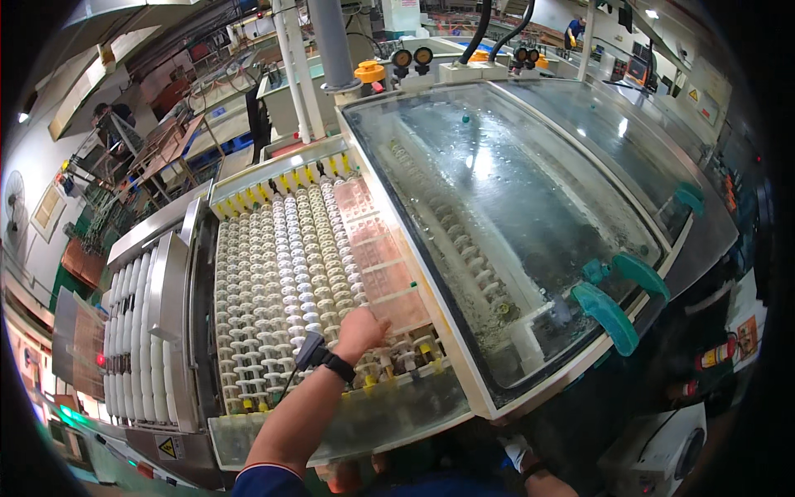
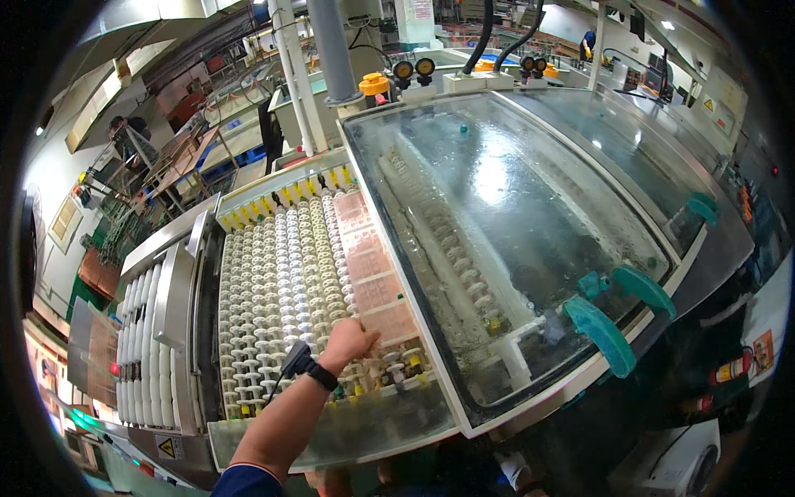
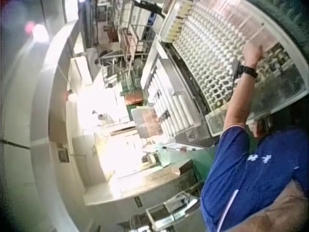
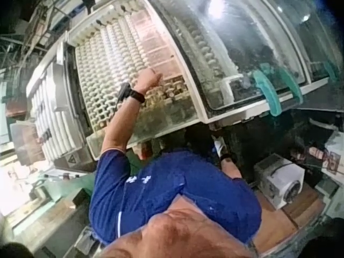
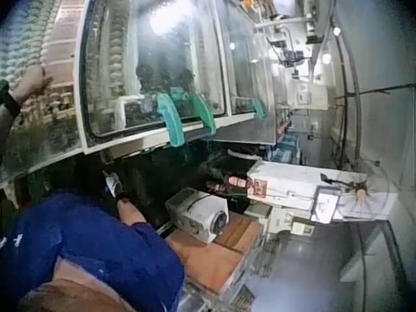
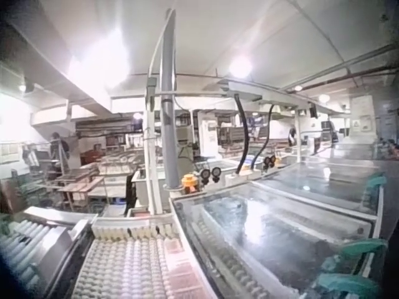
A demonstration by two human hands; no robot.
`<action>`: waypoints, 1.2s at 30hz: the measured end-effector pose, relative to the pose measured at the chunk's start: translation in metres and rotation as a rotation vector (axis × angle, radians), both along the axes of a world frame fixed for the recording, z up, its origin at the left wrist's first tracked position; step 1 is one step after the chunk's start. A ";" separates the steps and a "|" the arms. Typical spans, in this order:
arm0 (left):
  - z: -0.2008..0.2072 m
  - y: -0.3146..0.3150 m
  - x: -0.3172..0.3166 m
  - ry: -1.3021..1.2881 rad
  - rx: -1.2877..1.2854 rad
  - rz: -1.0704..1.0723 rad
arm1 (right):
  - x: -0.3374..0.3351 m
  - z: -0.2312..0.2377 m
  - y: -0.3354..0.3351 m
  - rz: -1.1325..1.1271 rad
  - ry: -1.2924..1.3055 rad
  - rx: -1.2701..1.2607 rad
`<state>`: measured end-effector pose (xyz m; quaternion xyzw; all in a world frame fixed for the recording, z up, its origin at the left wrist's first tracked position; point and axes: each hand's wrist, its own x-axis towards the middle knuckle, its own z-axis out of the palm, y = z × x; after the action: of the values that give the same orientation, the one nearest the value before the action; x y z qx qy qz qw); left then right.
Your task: The recorder loads and monitors copper PCB panels through a processing machine on a factory floor.
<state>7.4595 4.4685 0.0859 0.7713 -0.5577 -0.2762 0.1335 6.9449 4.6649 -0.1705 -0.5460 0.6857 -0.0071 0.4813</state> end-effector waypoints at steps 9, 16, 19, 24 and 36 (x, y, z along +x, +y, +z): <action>0.119 0.148 -0.038 0.274 -0.206 -0.098 | 0.142 0.215 -0.016 0.405 -0.088 0.016; 0.092 0.314 -0.077 1.120 -0.276 -0.267 | 0.234 0.402 0.061 0.462 -0.683 -0.428; 0.108 0.378 -0.067 1.126 -0.462 -0.120 | 0.287 0.411 0.092 0.236 -0.909 -0.356; 0.085 0.485 -0.036 0.454 -0.780 0.791 | 0.370 0.380 0.141 0.539 -1.191 -0.232; 0.044 0.707 -0.074 -0.107 -0.942 1.889 | 0.466 0.340 0.393 2.152 -1.044 -0.715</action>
<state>7.3852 5.1758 0.1295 0.7735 0.2132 0.2184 0.5554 7.4112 5.0577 0.1691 -0.8616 -0.4218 -0.0116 0.2820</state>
